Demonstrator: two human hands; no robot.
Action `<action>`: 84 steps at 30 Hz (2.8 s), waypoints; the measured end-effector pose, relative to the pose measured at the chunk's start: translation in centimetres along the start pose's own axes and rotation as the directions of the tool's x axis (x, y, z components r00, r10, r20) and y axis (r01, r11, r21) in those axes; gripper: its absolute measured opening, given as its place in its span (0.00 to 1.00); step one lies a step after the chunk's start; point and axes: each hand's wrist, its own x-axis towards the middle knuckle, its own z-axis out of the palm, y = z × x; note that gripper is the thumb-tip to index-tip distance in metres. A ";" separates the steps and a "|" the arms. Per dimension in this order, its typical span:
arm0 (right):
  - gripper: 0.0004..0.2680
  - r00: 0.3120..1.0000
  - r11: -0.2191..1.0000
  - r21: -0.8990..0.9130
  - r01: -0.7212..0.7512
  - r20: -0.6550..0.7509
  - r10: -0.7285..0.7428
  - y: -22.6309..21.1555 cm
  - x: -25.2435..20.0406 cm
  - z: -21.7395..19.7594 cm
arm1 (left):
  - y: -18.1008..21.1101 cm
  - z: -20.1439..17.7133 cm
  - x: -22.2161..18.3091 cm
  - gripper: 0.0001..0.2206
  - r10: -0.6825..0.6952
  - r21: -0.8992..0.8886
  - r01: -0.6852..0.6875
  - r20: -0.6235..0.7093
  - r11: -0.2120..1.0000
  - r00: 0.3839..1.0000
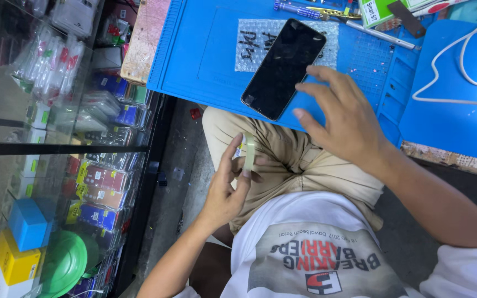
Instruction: The person removes the back cover of a phone, applies adhesive from a tube to the frame, and secures the components with tape.
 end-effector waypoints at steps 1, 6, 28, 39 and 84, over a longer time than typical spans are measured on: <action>0.20 1.000 0.999 0.041 -0.022 0.007 0.022 0.1 0.3 -0.1 | -0.2 0.0 0.1 0.29 0.010 -0.018 -0.011 -0.018 1.000 1.000; 0.28 0.996 0.958 -0.276 0.076 -0.025 -0.086 -1.1 1.5 2.0 | -0.7 0.3 1.0 0.29 0.031 -0.117 -0.039 -0.067 0.992 0.997; 0.19 0.992 0.936 0.346 0.059 0.086 -0.095 -5.1 -1.0 1.8 | 0.4 1.8 0.6 0.31 0.088 -0.069 -0.089 -0.015 0.994 0.996; 0.13 0.980 0.930 0.317 0.185 0.007 -0.198 -4.2 -1.9 2.0 | 2.5 2.2 0.8 0.30 -0.043 0.158 0.047 -0.027 0.986 0.999; 0.12 0.994 0.996 0.034 0.078 0.074 -0.080 1.5 2.3 1.8 | 1.6 3.5 5.9 0.26 -0.299 -0.357 0.276 -0.009 0.892 0.954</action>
